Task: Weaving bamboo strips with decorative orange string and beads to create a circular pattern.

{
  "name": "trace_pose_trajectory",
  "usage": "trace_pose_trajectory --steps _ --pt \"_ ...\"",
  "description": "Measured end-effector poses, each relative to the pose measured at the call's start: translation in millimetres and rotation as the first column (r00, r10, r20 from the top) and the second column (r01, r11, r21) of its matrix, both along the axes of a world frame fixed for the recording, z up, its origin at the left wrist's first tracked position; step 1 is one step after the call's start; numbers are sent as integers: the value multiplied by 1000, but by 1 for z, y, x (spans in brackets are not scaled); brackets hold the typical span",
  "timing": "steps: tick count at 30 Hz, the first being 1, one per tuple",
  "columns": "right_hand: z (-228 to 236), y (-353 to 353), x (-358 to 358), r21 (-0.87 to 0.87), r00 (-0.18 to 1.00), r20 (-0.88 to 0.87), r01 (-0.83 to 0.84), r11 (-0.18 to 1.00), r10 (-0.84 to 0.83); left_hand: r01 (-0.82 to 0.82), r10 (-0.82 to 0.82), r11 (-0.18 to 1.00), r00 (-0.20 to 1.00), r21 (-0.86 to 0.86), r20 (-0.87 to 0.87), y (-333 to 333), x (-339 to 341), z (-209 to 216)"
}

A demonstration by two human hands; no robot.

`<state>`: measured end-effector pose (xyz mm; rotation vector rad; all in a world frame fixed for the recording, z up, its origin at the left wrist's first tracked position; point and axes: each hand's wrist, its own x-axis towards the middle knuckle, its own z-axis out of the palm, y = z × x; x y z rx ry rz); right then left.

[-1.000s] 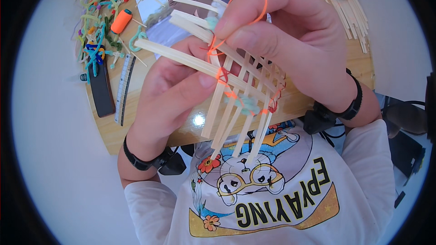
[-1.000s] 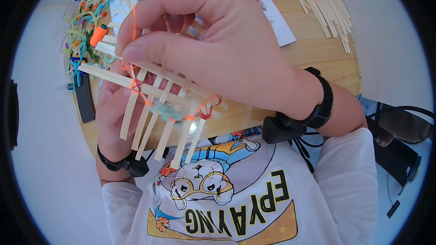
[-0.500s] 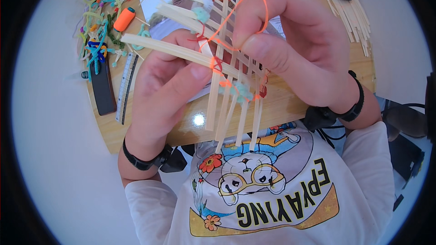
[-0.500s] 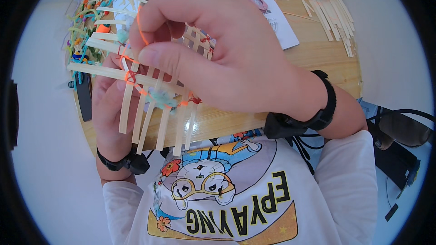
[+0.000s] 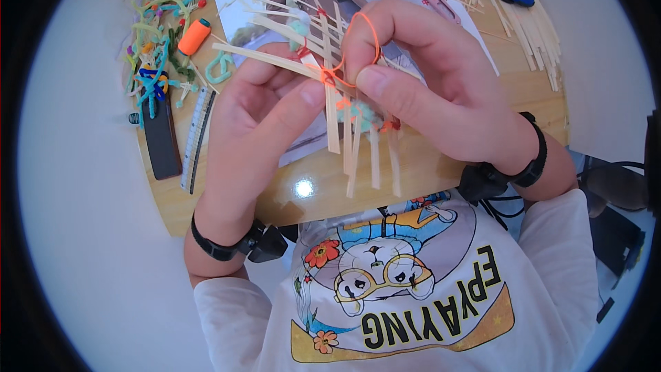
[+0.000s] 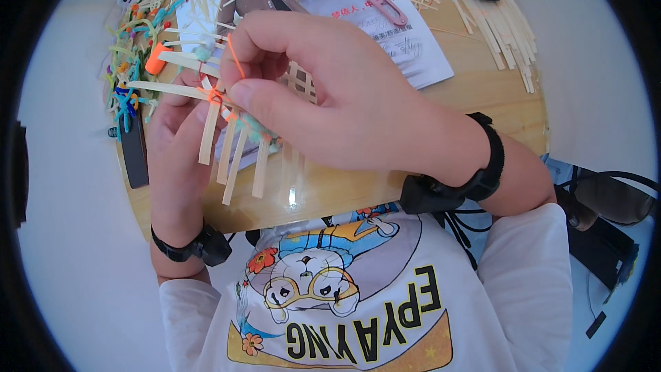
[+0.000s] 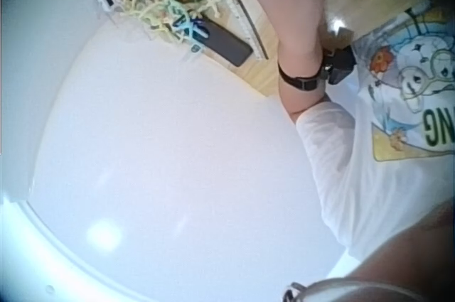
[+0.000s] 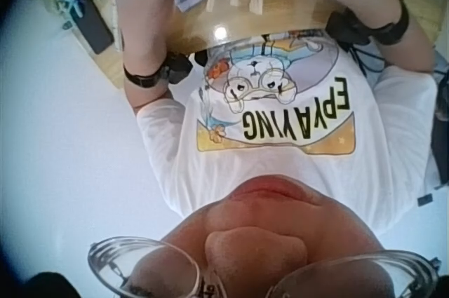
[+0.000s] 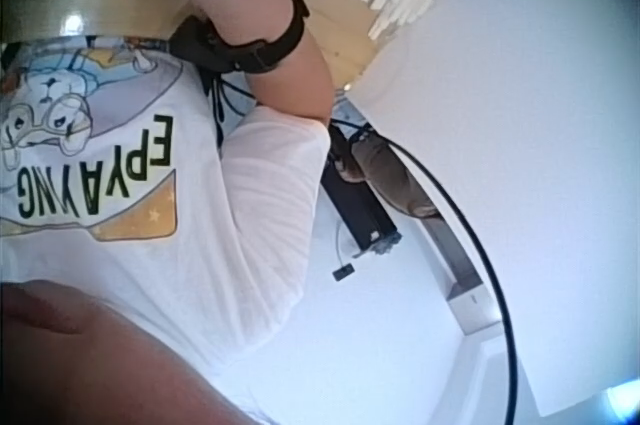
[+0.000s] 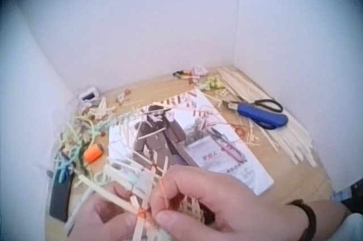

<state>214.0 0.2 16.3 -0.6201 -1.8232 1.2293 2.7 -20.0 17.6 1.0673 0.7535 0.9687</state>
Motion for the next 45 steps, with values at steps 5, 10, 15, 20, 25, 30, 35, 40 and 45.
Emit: trace_pose_trajectory --steps 5,10,15,20,25,30,35,40,45 --pt "7 -2 2 -214 1000 -3 -26 976 26 -56 56 998 998 6 -31 -1 2 -2" --pt "-5 0 0 1 998 -32 61 998 -61 -99 99 995 995 -2 -13 -3 0 -3" --pt "6 -6 -1 -71 996 41 84 994 -82 -133 133 991 991 25 -24 -3 6 2" --pt "3 -4 1 91 989 115 79 993 -89 -134 138 988 989 82 -51 -4 2 0" --pt "2 -6 -2 16 996 -9 89 996 -89 -118 118 983 993 143 12 -5 -3 -6" --pt "3 -4 1 69 997 38 59 996 -61 -103 100 976 995 193 25 -8 -2 -7" --pt "1 -3 1 121 998 18 59 991 -61 -113 117 975 993 189 -11 -6 -2 -9" --pt "2 -4 2 147 999 36 35 988 -41 -122 126 976 992 183 -10 -10 -1 -4" --pt "2 -5 1 68 999 -28 31 997 -29 -78 74 977 997 198 29 -5 -7 -3"
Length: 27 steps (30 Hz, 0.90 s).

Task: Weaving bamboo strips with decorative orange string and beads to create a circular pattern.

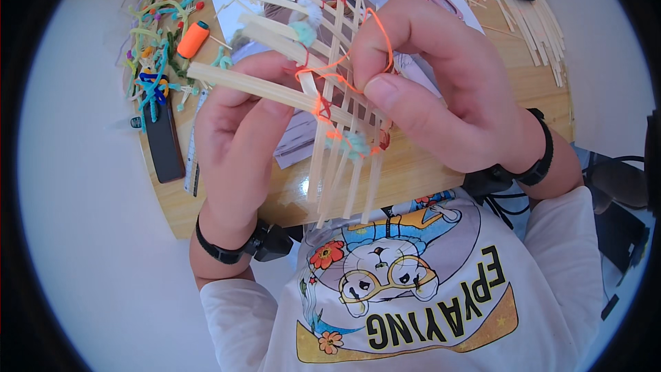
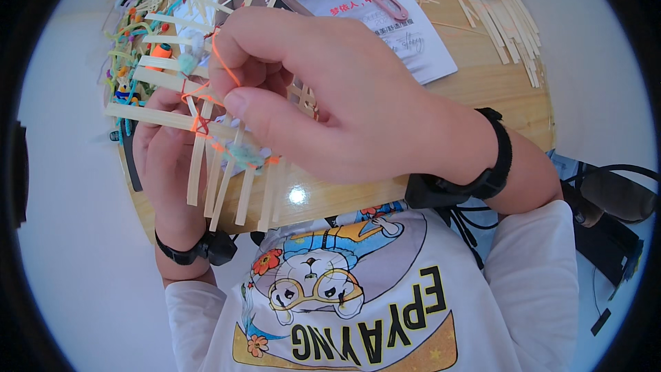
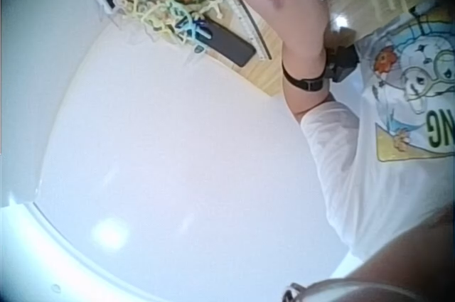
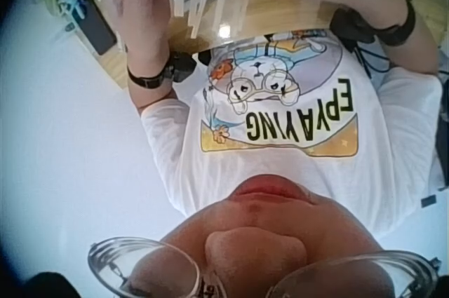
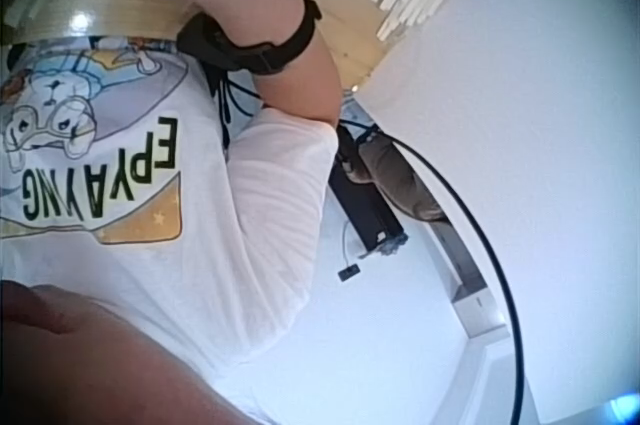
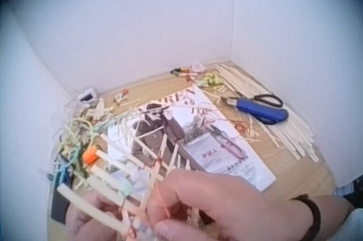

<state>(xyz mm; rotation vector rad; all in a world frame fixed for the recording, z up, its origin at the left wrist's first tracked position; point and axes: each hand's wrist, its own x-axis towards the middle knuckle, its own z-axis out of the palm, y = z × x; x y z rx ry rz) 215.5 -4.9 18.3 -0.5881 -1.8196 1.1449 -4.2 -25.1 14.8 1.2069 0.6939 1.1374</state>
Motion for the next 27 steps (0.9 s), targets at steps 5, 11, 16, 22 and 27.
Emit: trace_pose_trajectory --steps 5,11,16,22,27 --pt "1 3 2 68 998 64 -7 998 3 -6 8 997 1000 -70 21 -2 0 -1" --pt "-4 5 -1 139 997 79 1 990 -13 -63 51 986 995 -152 -83 -1 6 6" --pt "-3 2 -4 -19 1000 -13 -29 999 29 -56 46 978 997 -202 -55 -2 9 9" --pt "-10 1 -12 -6 984 -79 160 987 -160 -50 42 996 995 -76 -92 -3 9 5" --pt "-3 1 -3 66 994 61 88 994 -92 -39 36 999 994 -27 -102 -5 9 5"
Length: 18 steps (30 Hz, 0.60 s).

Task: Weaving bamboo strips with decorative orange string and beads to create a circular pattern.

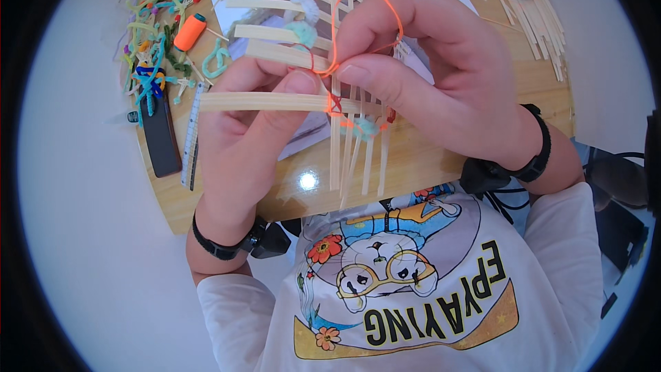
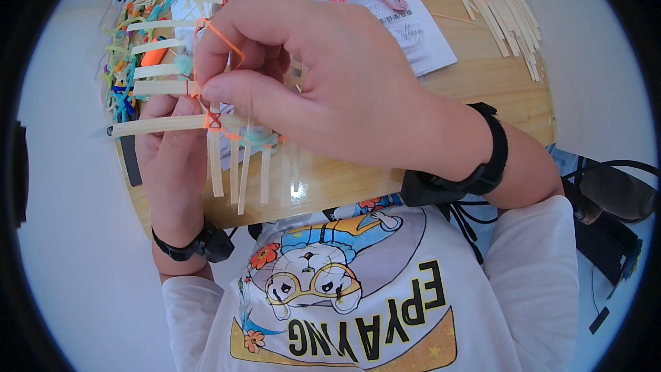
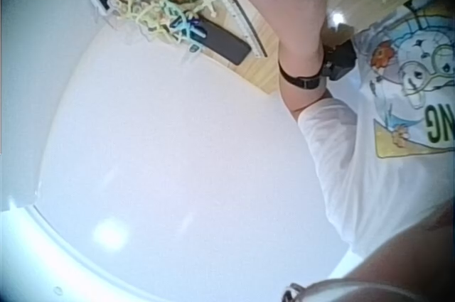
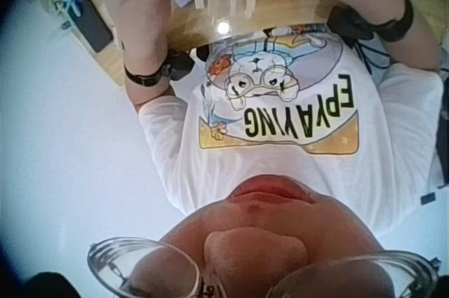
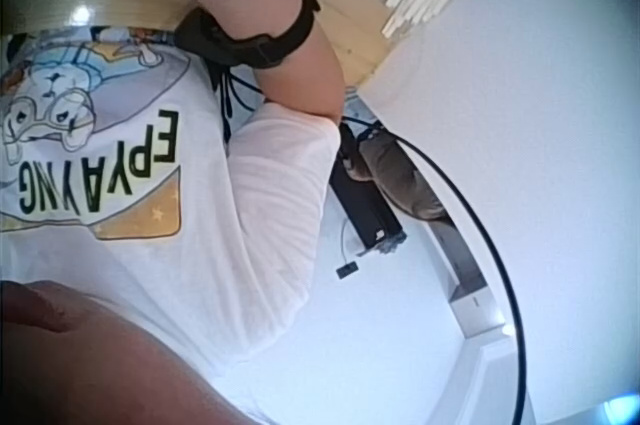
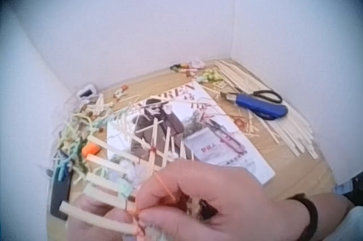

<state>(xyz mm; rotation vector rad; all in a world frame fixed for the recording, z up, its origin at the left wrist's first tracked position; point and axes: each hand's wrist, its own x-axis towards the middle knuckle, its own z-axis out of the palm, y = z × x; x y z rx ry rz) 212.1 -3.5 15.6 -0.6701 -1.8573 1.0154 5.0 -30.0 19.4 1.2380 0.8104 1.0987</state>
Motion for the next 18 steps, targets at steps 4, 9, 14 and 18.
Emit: trace_pose_trajectory --steps 4,9,14,18 --pt "2 -2 0 -28 1000 4 -14 1000 14 32 -28 999 993 -32 117 2 2 -4" --pt "11 -6 -9 -186 993 -72 78 980 -93 1 0 1000 993 -15 115 6 2 -4" --pt "10 -4 -6 -79 990 -51 126 989 -131 16 -18 999 998 30 65 3 0 -5" --pt "7 -3 -6 -125 995 -37 85 989 -90 -11 11 994 1000 110 -4 3 2 -3"
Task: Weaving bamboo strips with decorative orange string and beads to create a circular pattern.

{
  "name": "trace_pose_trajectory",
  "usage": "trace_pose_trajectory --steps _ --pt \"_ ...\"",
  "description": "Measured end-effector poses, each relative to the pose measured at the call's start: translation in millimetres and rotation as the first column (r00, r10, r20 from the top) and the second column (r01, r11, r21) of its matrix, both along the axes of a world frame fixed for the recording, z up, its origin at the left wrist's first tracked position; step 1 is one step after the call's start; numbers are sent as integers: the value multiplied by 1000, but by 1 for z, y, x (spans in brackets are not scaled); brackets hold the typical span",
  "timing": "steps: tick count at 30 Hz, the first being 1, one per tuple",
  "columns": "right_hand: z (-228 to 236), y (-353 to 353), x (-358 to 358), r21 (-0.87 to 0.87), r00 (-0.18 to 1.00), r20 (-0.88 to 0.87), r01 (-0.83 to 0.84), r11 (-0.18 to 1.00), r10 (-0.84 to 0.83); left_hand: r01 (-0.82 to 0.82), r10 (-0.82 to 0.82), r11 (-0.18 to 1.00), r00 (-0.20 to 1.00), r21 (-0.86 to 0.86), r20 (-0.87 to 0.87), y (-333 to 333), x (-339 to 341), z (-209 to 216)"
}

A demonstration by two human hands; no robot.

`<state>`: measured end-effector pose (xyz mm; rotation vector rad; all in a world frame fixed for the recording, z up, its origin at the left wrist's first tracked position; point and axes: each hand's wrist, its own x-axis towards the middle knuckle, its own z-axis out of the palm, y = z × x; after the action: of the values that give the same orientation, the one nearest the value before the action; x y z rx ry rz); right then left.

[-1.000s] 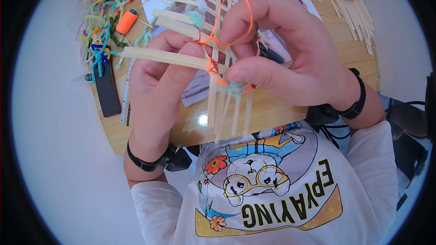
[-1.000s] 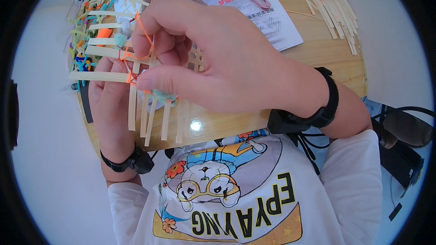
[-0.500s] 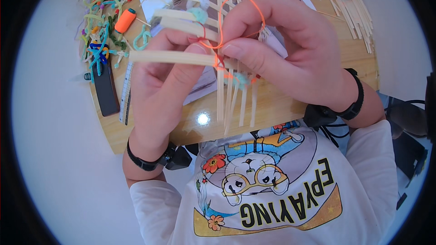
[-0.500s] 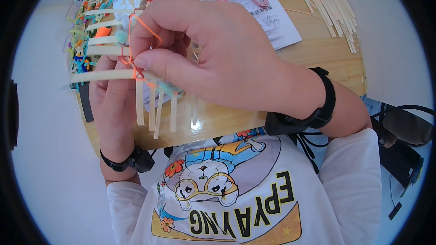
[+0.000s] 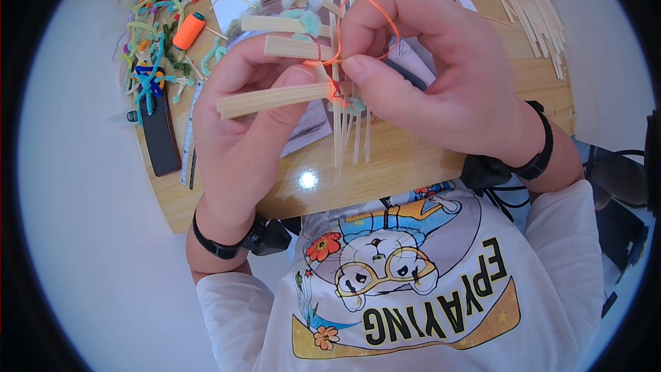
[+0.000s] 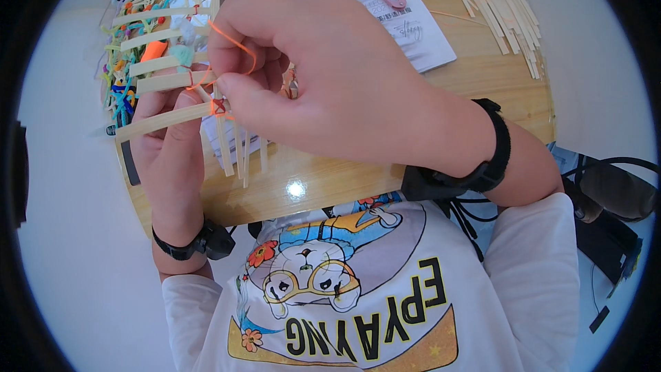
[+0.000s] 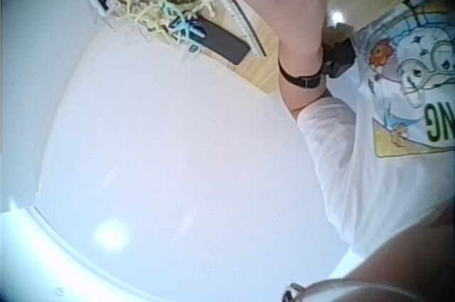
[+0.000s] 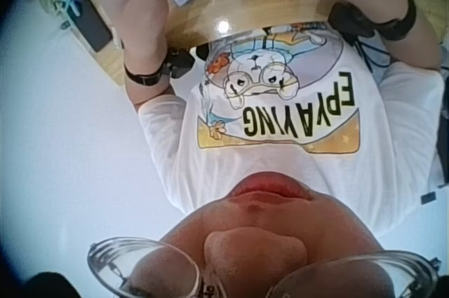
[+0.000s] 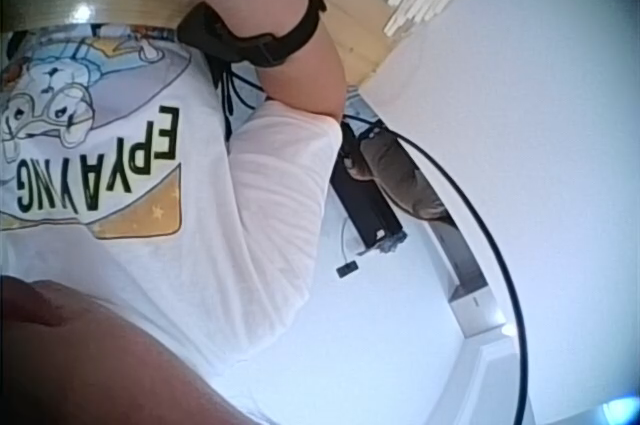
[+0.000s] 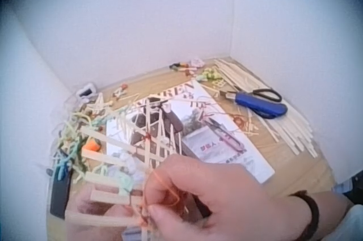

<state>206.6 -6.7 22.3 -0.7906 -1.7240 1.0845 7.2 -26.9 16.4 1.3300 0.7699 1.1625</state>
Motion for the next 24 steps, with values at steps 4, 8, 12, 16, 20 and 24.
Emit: trace_pose_trajectory --steps 4,8,12,16,20,24 --pt "-9 2 -2 175 997 49 53 983 -63 -28 29 1000 998 3 -50 0 0 -2" --pt "-6 0 -2 196 994 75 63 979 -79 -24 23 1000 1000 -19 -20 -1 1 -2" --pt "0 -2 1 187 978 203 12 982 -50 -35 36 999 998 20 -42 0 0 -3" --pt "-9 2 -1 235 991 104 63 970 -90 -29 29 1000 999 -4 -28 -2 -1 -3" --pt "-1 0 0 244 991 103 60 968 -88 -70 85 992 986 102 -144 -1 -2 -4" --pt "17 -3 2 -30 1000 20 -17 999 18 -71 110 964 984 255 -142 2 -4 -11"
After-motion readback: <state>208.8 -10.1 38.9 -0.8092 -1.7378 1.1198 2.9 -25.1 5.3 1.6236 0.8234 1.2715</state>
